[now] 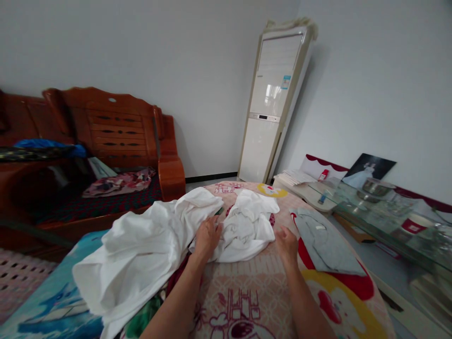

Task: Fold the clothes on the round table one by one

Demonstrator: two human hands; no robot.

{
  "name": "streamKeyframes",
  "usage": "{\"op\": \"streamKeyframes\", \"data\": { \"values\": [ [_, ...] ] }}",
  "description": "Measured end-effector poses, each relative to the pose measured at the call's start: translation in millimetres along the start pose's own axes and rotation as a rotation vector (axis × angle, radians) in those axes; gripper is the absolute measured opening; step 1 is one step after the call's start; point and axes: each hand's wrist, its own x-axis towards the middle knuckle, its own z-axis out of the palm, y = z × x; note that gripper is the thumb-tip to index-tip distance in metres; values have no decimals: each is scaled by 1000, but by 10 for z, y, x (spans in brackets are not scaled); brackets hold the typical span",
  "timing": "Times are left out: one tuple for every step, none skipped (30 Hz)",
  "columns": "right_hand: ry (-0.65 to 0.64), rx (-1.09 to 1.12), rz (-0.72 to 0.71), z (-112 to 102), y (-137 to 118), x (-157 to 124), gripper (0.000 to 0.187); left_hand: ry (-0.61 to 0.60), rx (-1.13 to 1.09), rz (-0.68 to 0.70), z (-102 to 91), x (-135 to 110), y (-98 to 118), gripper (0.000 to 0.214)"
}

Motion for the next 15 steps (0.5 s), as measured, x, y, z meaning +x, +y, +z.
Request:
{"op": "streamKeyframes", "data": {
  "values": [
    [-3,-43,20,10,30,-56,51,-28,17,-10,16,-2,-28,32],
    [-21,-49,38,25,36,-101,50,-51,28,-6,37,-2,-48,32],
    [-52,-39,46,47,24,-135,48,-72,39,10,62,-1,-61,31],
    [-90,-40,42,77,-3,-162,47,-93,53,33,87,2,-66,30],
    [-128,-38,37,113,-38,-182,45,-113,69,53,109,6,-64,29],
    [-161,-32,32,151,-76,-198,44,-130,87,63,125,9,-57,27],
    [-184,-19,26,187,-111,-210,44,-139,104,62,133,13,-46,25],
    [-195,1,22,213,-138,-216,45,-140,119,50,132,17,-33,23],
    [-192,28,21,223,-153,-213,47,-135,124,28,121,22,-20,22],
    [-172,59,26,210,-153,-200,49,-136,109,-3,100,26,-9,22],
    [-133,92,39,173,-138,-173,51,-151,78,-31,69,30,-2,22],
    [-75,123,60,110,-107,-132,51,-177,37,-51,32,34,0,22],
    [1,147,86,25,-61,-79,52,-211,-3,-60,-8,36,-2,22],
    [93,165,117,-73,-5,-18,52,-256,-49,-55,-48,38,-10,23],
    [198,166,156,-175,59,45,52,-312,-108,-36,-83,37,-21,25]
  ]
}}
